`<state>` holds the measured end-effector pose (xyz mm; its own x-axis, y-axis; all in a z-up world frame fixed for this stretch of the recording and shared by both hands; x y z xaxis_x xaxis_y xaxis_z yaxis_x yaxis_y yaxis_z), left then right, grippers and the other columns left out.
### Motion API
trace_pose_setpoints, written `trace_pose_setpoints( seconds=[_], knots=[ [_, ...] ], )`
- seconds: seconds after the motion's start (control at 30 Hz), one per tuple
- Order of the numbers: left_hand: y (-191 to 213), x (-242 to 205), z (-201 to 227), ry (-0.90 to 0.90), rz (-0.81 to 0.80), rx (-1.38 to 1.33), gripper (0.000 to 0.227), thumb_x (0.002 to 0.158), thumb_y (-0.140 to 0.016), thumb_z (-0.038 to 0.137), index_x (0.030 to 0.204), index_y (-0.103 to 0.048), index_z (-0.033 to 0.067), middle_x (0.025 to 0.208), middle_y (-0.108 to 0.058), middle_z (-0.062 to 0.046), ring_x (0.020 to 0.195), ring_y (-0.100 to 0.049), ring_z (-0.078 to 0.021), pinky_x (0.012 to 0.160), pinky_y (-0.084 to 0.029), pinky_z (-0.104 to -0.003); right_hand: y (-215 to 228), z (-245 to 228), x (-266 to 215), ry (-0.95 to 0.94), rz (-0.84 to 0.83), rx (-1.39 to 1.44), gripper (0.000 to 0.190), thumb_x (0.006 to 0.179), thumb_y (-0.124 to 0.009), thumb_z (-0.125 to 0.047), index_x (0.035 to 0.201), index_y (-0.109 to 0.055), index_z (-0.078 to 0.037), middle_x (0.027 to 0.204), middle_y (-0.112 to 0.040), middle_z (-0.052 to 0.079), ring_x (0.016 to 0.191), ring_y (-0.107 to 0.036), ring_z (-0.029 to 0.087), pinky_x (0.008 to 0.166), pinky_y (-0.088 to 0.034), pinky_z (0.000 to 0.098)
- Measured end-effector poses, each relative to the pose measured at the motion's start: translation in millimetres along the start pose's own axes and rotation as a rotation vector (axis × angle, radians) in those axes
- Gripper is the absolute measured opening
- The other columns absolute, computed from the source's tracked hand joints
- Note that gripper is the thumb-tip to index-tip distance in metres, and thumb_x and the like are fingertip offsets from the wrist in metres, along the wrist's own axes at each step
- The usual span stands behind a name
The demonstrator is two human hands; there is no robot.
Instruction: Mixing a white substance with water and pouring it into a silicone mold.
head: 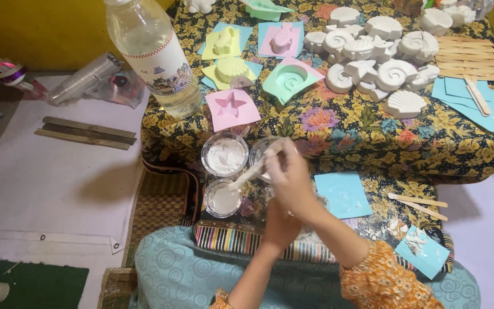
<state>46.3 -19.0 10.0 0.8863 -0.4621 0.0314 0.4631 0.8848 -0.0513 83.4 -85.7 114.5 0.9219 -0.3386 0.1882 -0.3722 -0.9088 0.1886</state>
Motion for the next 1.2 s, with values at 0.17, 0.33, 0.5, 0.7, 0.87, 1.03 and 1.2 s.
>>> trace_pose_setpoints(
  seconds=[0.17, 0.33, 0.5, 0.7, 0.87, 1.03, 1.2],
  knots=[
    [10, 6, 19, 0.062, 0.011, -0.015, 0.013, 0.088, -0.069, 0.004, 0.095, -0.080, 0.0044, 0.090, -0.078, -0.017, 0.092, -0.074, -0.0230, 0.088, -0.057, -0.038, 77, -3, -20, -0.092, 0.202, 0.096, 0.016, 0.105, -0.041, -0.010, 0.107, -0.056, -0.006, 0.091, -0.055, 0.007, 0.081, -0.057, 0.019, 0.075, -0.053, 0.0295],
    [17, 15, 18, 0.004, 0.041, 0.016, 0.013, 0.087, -0.078, 0.011, 0.096, -0.079, 0.0015, 0.091, -0.079, -0.017, 0.094, -0.075, -0.0246, 0.083, -0.059, -0.036, 134, 16, -75, -0.042, 0.285, -0.117, 0.015, 0.109, -0.037, -0.007, 0.103, -0.051, -0.007, 0.085, -0.052, 0.007, 0.077, -0.054, 0.020, 0.072, -0.048, 0.0300],
    [10, 16, 32, 0.074, -0.009, 0.114, 0.017, 0.088, -0.073, 0.008, 0.104, -0.079, 0.0036, 0.089, -0.078, -0.008, 0.070, -0.066, -0.0113, 0.062, -0.056, -0.022, 123, 85, -114, 0.126, 0.175, -0.256, 0.014, 0.095, -0.049, 0.002, 0.106, -0.049, -0.007, 0.099, -0.058, 0.009, 0.083, -0.056, 0.018, 0.071, -0.053, 0.0284],
    [6, 19, 21, 0.015, -0.026, 0.057, 0.015, 0.086, -0.072, 0.005, 0.100, -0.077, 0.0000, 0.100, -0.081, -0.012, 0.081, -0.073, -0.0145, 0.076, -0.062, -0.025, 106, 96, -116, 0.484, 0.123, -0.439, 0.031, 0.083, -0.063, 0.008, 0.105, -0.068, -0.014, 0.099, -0.077, -0.002, 0.078, -0.061, 0.011, 0.066, -0.054, 0.0198],
    [8, 22, 15, 0.016, -0.078, -0.020, 0.012, 0.087, -0.072, 0.005, 0.097, -0.076, -0.0007, 0.102, -0.081, -0.013, 0.083, -0.073, -0.0152, 0.077, -0.061, -0.026, 97, 74, -104, 0.408, 0.080, -0.384, 0.037, 0.080, -0.064, 0.010, 0.106, -0.071, -0.015, 0.081, -0.070, -0.004, 0.068, -0.054, 0.009, 0.056, -0.045, 0.0207],
    [6, 22, 16, -0.025, -0.071, -0.015, 0.008, 0.087, -0.069, -0.002, 0.093, -0.074, -0.0006, 0.102, -0.080, -0.012, 0.087, -0.074, -0.0157, 0.080, -0.062, -0.027, 89, 81, -95, 0.248, 0.060, -0.411, 0.034, 0.073, -0.059, 0.018, 0.092, -0.069, -0.009, 0.080, -0.067, -0.001, 0.060, -0.052, 0.008, 0.050, -0.042, 0.0193],
    [5, 22, 27, -0.039, -0.058, 0.062, 0.008, 0.086, -0.070, -0.001, 0.093, -0.074, 0.0010, 0.098, -0.080, -0.009, 0.081, -0.072, -0.0136, 0.077, -0.061, -0.026, 73, 69, -92, 0.240, 0.055, -0.455, 0.034, 0.072, -0.057, 0.018, 0.091, -0.066, -0.008, 0.078, -0.062, -0.001, 0.062, -0.047, 0.010, 0.051, -0.039, 0.0221]
  ],
)
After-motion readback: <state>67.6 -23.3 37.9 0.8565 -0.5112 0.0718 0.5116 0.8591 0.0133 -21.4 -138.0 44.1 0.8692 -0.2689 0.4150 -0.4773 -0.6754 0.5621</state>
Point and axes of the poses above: each hand's wrist, its own x-axis towards the middle knuckle, its own y-axis out of the back of the hand, z = x × y, the point moved 5 cm from there along x, towards the middle knuckle
